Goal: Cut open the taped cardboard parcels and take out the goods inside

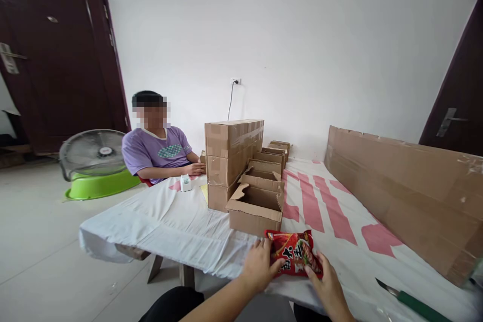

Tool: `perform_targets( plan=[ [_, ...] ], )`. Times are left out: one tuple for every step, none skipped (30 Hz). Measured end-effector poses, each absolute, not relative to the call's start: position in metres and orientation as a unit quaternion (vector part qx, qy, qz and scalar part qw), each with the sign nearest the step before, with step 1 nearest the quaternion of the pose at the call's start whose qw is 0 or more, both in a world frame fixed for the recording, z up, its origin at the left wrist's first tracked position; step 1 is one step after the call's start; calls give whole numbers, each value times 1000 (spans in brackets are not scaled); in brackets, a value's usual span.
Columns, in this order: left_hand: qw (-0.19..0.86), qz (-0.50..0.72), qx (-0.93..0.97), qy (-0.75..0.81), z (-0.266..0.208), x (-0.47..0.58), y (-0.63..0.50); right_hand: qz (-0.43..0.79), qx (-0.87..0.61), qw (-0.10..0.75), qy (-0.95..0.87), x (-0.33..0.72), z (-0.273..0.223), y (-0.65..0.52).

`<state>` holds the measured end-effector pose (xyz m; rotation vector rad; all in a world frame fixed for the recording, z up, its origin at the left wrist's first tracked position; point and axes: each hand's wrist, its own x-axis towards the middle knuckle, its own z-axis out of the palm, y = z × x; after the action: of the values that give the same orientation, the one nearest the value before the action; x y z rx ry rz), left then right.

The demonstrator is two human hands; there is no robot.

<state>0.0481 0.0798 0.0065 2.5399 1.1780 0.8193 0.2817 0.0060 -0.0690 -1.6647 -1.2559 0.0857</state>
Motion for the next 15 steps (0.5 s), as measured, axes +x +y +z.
perform_targets(
  plan=[
    [129,261,861,418,2,54,78,30,-687,492,-534,280,-68,5],
    [143,253,859,422,-1,58,78,19,-685,480,-547,279,-66,3],
    [155,251,859,419,-4,60,78,9,-683,471,-559,277,-65,3],
    [170,249,858,416,-6,61,78,1,-680,466,-566,276,-65,3],
    [183,250,856,414,-6,61,78,-5,-677,465,-570,276,-65,3],
    [194,253,853,412,-6,60,78,-6,-676,467,-570,276,-66,3],
    [204,257,850,411,-6,58,78,-5,-676,471,-567,277,-66,4],
    [214,261,848,408,-5,57,78,0,-675,477,-563,278,-66,5],
    [223,263,848,403,-4,55,79,7,-675,485,-556,279,-65,5],
    [232,265,848,396,-3,54,79,18,-675,493,-549,279,-64,5],
    [241,267,849,387,-4,53,80,33,-674,502,-541,280,-62,4],
    [250,271,850,376,-5,51,80,51,-674,511,-531,280,-60,3],
    [258,278,852,361,-7,51,80,75,-674,518,-521,280,-58,1],
    [266,288,854,343,-10,50,79,102,-674,524,-511,278,-57,-1],
    [274,302,854,323,-15,50,78,127,-672,533,-498,276,-56,-4]
  ],
)
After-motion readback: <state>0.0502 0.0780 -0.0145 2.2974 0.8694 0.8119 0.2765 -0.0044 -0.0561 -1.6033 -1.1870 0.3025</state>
